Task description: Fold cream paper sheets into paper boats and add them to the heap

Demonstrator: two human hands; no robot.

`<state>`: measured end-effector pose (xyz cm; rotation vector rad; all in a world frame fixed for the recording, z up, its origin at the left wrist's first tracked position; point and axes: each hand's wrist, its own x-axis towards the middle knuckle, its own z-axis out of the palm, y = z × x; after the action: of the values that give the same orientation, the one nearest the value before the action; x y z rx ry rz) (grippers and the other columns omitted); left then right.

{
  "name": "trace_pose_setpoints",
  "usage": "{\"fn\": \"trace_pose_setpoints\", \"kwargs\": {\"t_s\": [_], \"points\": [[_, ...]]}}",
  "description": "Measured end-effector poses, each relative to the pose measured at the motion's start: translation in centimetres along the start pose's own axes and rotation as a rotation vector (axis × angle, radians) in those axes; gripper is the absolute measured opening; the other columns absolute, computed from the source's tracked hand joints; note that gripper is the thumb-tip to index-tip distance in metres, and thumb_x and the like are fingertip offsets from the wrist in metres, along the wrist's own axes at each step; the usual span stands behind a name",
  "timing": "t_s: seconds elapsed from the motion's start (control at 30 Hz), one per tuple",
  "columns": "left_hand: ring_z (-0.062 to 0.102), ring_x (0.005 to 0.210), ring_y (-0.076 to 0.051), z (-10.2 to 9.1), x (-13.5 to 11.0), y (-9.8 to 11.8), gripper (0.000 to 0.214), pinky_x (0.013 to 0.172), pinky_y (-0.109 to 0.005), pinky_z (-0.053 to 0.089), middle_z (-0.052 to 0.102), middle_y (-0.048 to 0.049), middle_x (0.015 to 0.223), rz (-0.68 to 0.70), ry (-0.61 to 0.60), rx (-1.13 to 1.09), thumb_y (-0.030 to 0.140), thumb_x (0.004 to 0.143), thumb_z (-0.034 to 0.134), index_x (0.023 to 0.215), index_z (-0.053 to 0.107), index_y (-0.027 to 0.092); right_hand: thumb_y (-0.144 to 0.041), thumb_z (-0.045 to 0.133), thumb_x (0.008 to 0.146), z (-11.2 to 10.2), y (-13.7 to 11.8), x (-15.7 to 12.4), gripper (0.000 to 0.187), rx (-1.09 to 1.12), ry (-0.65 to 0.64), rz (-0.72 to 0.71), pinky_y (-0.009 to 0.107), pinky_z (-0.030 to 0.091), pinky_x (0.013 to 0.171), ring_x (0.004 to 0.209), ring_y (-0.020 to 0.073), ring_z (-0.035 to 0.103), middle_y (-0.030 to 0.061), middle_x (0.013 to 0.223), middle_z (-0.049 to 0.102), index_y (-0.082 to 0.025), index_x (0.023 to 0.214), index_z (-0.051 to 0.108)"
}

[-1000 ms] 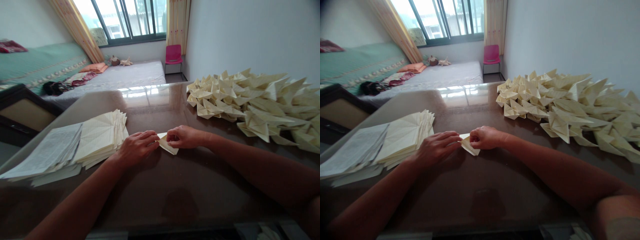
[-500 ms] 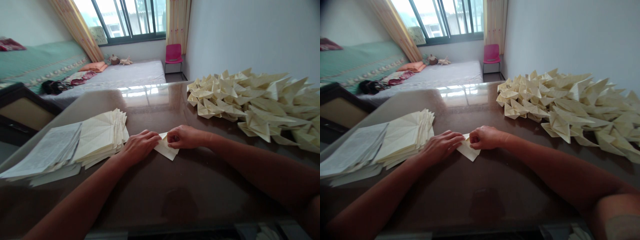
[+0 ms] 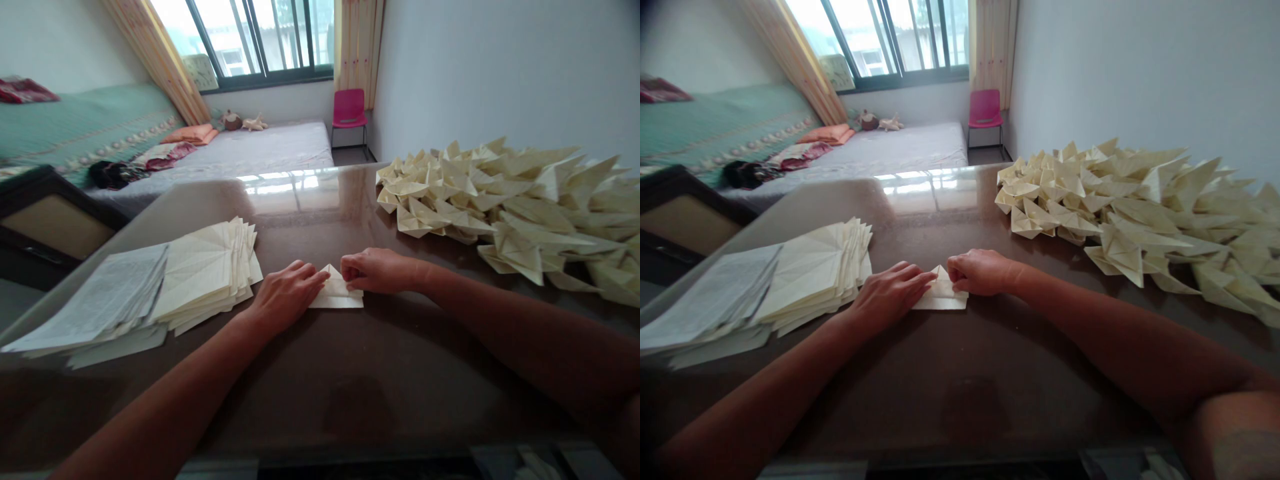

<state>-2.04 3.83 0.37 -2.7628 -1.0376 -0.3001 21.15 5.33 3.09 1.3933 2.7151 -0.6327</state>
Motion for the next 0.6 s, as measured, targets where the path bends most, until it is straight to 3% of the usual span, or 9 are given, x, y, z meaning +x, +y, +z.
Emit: {"fn": "trace_pose_setpoints", "kwargs": {"t_s": [0.1,0.27,0.43,0.6], "points": [[0.055,0.094,-0.016,0.2,0.0,0.1,0.027,0.065,-0.022,0.045,0.06,-0.0033,0.11,0.054,-0.009,0.005,0.024,0.096,0.042,0.118,0.057,0.028,-0.03,0.055,0.081,0.0,-0.4,0.0,0.014,-0.042,-0.013,-0.001,0.023,0.031,0.056,0.075,0.0152,0.061,0.0004,0.087,0.069,-0.024,0.094,0.06],[0.053,0.098,-0.018,-0.2,0.1,0.4,0.033,0.079,-0.027,0.048,0.061,-0.0038,0.114,0.284,-0.103,-0.019,0.02,0.097,0.04,0.126,0.053,0.026,-0.034,0.052,0.082,0.0,-0.8,-0.1,0.016,-0.112,-0.005,0.051,0.024,0.027,0.053,0.076,0.0176,0.062,0.0014,0.086,0.069,-0.026,0.092,0.062],[0.052,0.096,-0.019,-0.3,0.3,0.9,0.032,0.079,-0.03,0.047,0.06,-0.0041,0.116,0.244,-0.106,0.015,0.022,0.098,0.038,0.125,0.054,0.024,-0.032,0.054,0.082,-0.6,0.0,-0.4,0.013,-0.187,0.134,0.089,0.025,0.026,0.054,0.079,0.0168,0.061,0.0008,0.093,0.07,-0.026,0.086,0.064],[0.052,0.092,-0.018,-0.1,0.3,1.1,0.028,0.067,-0.027,0.045,0.061,-0.0018,0.112,0.219,-0.085,0.066,0.025,0.097,0.043,0.121,0.055,0.029,-0.037,0.059,0.08,-0.8,-0.3,-0.8,0.014,-0.101,0.0,0.006,0.024,0.028,0.054,0.07,0.015,0.061,-0.0011,0.081,0.071,-0.027,0.084,0.069]]}}
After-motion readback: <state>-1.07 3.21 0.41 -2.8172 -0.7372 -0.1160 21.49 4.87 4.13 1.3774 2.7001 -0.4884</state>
